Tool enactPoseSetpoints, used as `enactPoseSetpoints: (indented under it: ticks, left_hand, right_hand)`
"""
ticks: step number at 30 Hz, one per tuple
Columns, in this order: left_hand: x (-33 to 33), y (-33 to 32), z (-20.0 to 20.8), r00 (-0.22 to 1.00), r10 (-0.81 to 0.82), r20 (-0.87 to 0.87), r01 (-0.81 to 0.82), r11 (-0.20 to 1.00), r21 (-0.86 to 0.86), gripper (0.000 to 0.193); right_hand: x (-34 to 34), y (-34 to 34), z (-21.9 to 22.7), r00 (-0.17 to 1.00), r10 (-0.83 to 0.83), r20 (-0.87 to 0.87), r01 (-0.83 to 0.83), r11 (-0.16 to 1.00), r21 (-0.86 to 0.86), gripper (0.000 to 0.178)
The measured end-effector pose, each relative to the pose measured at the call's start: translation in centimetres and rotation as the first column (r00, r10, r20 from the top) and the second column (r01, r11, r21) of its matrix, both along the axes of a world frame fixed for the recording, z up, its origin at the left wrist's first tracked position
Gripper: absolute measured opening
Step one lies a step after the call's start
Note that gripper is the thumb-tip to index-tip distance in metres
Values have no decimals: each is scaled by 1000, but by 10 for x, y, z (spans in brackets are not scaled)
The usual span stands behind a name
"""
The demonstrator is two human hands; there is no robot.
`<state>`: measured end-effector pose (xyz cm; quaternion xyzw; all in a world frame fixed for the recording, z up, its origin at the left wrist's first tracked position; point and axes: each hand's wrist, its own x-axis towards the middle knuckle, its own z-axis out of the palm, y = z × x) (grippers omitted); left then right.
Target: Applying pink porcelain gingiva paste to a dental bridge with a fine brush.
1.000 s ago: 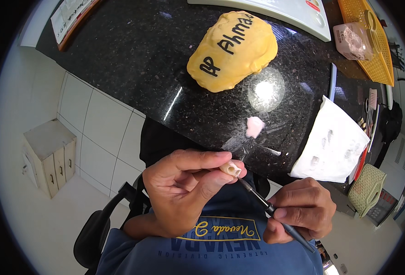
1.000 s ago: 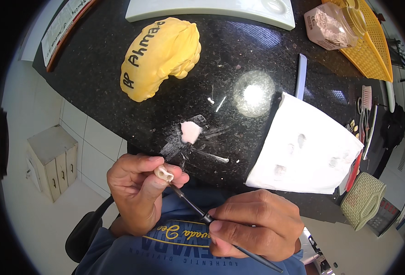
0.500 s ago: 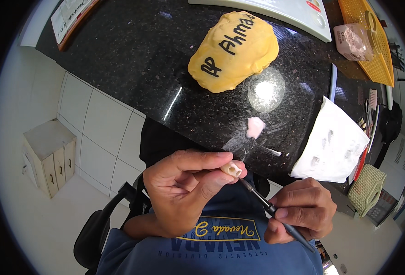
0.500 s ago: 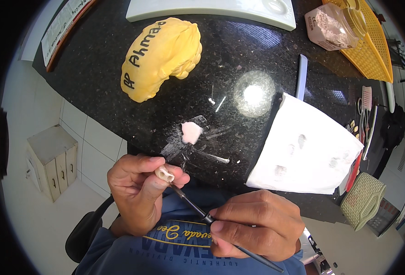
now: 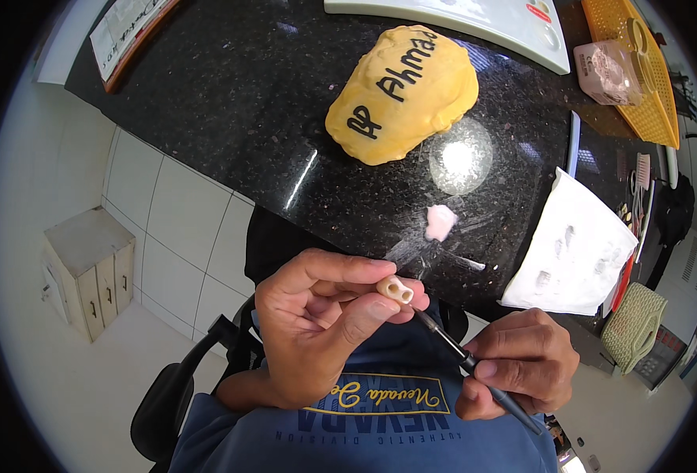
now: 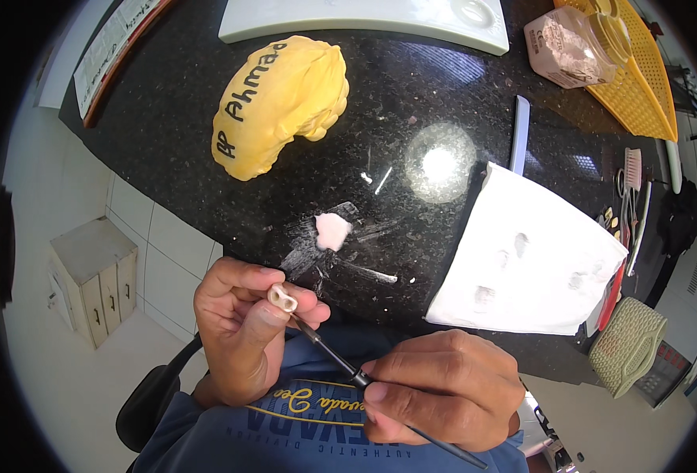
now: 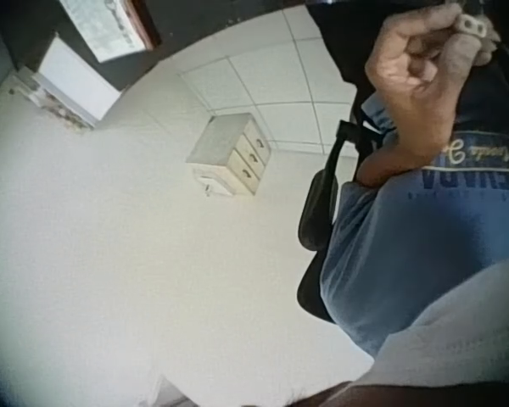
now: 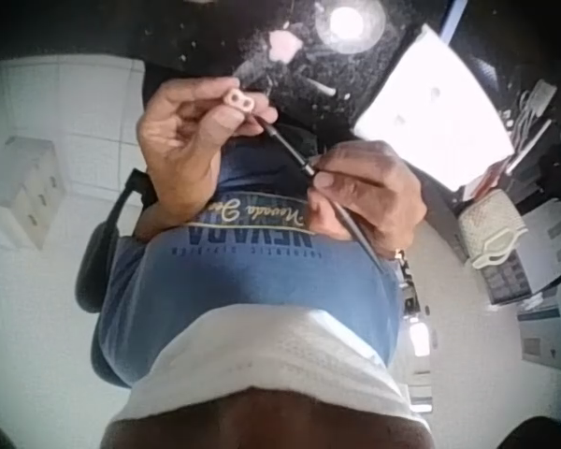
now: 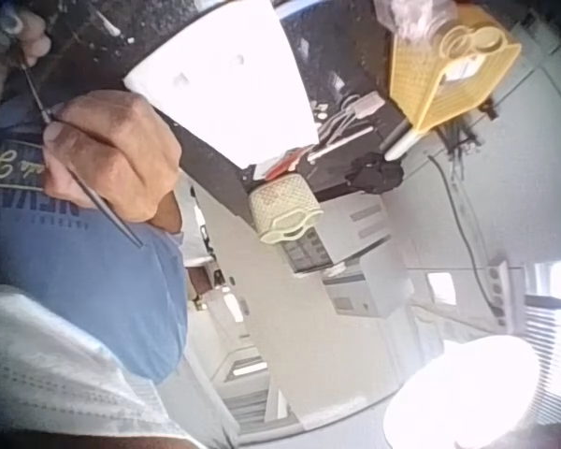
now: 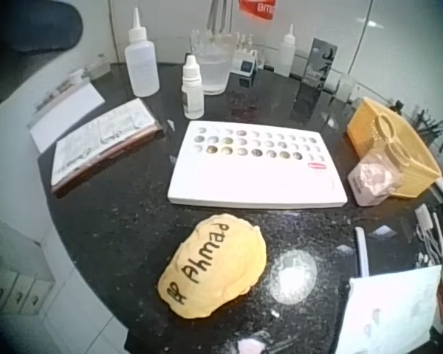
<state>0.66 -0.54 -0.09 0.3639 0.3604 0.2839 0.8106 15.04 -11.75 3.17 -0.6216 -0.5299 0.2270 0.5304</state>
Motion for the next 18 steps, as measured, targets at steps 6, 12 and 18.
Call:
enactPoseSetpoints:
  ticks: [6,12,18]
  left_hand:
    - [-4,1,-6,988,-12,154,11,1000,5,17]
    - [0,-1,0,1000,0,-18,1,1000,18,17]
    - [0,0,0,1000,-4,-10,5,1000,24,17]
  right_hand:
    - [1,2,-2,997,49,61,-50,998,23,25]
    - [-1,4,-1,999,-20,37,19,1000,17,19]
    - [1,4,-3,997,33,76,-35,999,24,24]
